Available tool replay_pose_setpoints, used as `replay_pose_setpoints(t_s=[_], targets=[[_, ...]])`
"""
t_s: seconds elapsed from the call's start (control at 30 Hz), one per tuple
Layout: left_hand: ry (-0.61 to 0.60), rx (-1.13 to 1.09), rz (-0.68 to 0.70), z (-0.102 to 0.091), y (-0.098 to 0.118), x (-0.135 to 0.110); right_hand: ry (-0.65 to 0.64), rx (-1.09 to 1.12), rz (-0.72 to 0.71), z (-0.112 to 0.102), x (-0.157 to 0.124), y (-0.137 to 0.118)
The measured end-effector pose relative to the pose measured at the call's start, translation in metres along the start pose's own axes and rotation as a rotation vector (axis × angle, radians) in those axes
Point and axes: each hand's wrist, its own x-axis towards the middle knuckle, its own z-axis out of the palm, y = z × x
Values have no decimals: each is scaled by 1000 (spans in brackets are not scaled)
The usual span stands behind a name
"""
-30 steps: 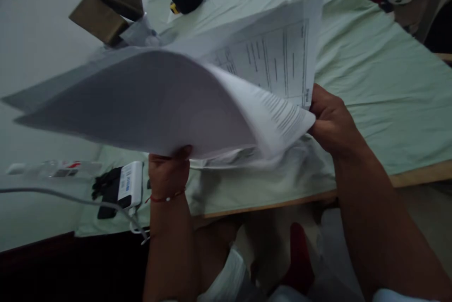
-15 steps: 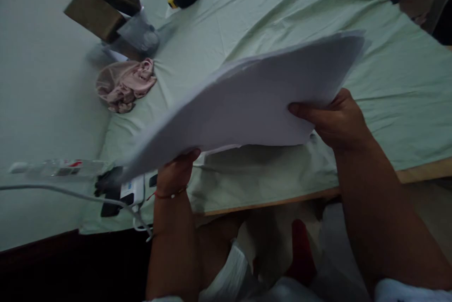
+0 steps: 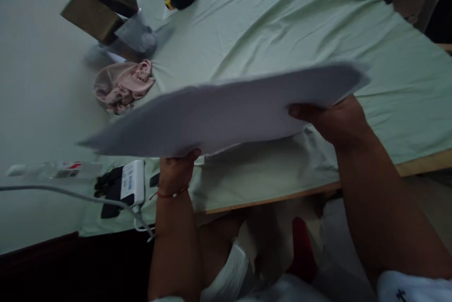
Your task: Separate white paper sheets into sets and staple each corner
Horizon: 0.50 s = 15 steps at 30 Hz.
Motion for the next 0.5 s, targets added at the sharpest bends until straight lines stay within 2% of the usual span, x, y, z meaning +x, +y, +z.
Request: replay_pose_setpoints(t_s=[0.07,0.17,0.27,0.37,0.43,0.5], targets=[[-36,29,-36,3,-4,1,-156,-115,21,-4,-1,3],[19,56,-7,10,-4,3,-309,-218,-38,-6,-1,9],[28,91,38,9,-1,3,-254,-217,-114,-6,0,9],[-34,252,25,2,-1,3,-203,-349,-71,-7,0,3],[-80,267,-2,0,-4,3,-260,-457,-14,-7,0,-1],[-120,165,-50,-1,-8,1,-327,-460,-3,-7,0,-4]])
